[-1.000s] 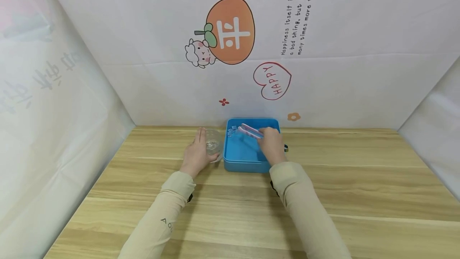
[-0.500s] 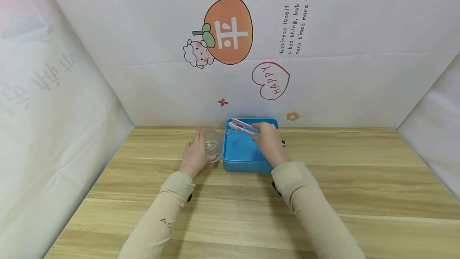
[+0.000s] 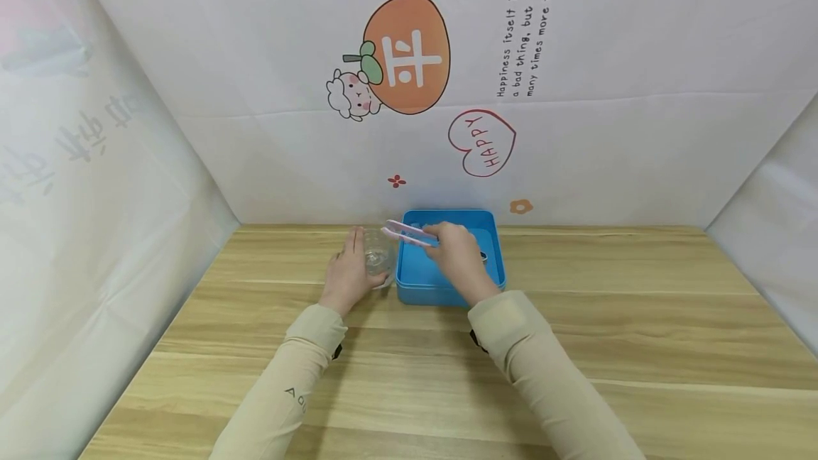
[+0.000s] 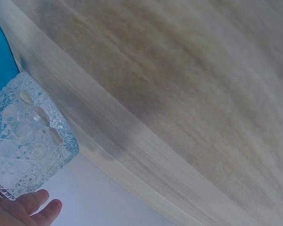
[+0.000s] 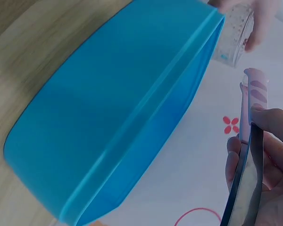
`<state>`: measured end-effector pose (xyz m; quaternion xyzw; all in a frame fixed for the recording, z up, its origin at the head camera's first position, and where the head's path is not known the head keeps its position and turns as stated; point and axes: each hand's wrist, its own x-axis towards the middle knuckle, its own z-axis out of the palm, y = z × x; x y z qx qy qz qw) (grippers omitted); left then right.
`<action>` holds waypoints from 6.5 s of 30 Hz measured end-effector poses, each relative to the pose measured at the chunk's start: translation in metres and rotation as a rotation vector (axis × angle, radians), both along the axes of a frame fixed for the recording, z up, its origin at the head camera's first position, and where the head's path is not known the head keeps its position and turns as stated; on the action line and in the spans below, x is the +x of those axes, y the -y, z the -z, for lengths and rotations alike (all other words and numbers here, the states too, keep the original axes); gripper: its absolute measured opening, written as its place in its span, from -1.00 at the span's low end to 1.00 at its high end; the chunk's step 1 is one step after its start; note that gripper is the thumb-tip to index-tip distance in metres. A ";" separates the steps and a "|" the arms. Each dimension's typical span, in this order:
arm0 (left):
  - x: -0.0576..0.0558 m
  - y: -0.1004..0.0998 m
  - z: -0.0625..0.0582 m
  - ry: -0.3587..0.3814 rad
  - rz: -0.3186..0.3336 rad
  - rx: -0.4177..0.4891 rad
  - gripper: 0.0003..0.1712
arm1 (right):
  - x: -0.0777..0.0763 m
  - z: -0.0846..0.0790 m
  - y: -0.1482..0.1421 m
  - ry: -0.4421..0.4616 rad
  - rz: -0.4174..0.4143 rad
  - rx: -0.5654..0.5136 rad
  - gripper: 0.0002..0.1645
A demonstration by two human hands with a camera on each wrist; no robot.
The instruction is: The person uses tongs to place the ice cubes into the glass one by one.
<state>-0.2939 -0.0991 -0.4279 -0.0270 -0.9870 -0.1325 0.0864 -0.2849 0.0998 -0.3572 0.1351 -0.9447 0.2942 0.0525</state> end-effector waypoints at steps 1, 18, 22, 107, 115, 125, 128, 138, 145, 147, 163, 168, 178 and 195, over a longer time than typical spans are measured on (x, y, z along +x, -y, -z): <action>0.000 0.000 0.000 0.005 0.000 -0.002 0.22 | 0.001 0.000 0.001 0.002 -0.006 -0.002 -0.58; 0.000 -0.001 -0.002 0.021 0.007 0.016 0.21 | 0.004 0.009 0.013 0.034 -0.067 0.057 -0.59; 0.001 -0.001 -0.002 0.020 0.008 0.013 0.21 | 0.005 0.011 0.013 0.044 -0.068 0.060 -0.59; -0.002 0.001 0.001 0.017 -0.001 -0.023 0.23 | -0.051 0.052 -0.022 0.151 0.227 0.115 -0.45; -0.001 0.000 0.000 0.013 0.003 -0.013 0.21 | -0.051 0.050 -0.023 0.163 0.204 0.109 -0.47; -0.001 0.000 0.000 0.020 -0.001 -0.016 0.22 | -0.049 0.059 -0.021 0.134 0.199 0.102 -0.45; -0.001 0.000 0.000 0.020 -0.002 -0.016 0.22 | -0.050 0.060 -0.020 0.127 0.196 0.101 -0.46; -0.002 0.000 -0.001 0.024 -0.002 -0.003 0.20 | -0.049 0.054 -0.018 0.130 0.146 0.115 -0.55; -0.001 0.001 -0.001 0.004 -0.002 -0.008 0.22 | -0.048 0.055 -0.018 0.140 0.129 0.106 -0.58; -0.001 0.001 -0.001 0.006 -0.004 -0.010 0.22 | -0.047 0.055 -0.019 0.143 0.130 0.104 -0.59; 0.001 0.000 -0.003 0.016 -0.005 -0.001 0.21 | -0.046 0.055 -0.020 0.148 0.139 0.102 -0.64; 0.001 0.000 -0.002 0.005 -0.003 0.001 0.21 | -0.045 0.054 -0.021 0.152 0.144 0.103 -0.64; 0.001 0.000 -0.002 -0.007 0.001 -0.001 0.21 | -0.043 0.048 -0.024 0.114 0.153 0.091 -0.64; 0.001 0.000 -0.002 -0.016 0.002 -0.003 0.21 | -0.040 0.022 -0.038 0.090 0.140 0.045 -0.61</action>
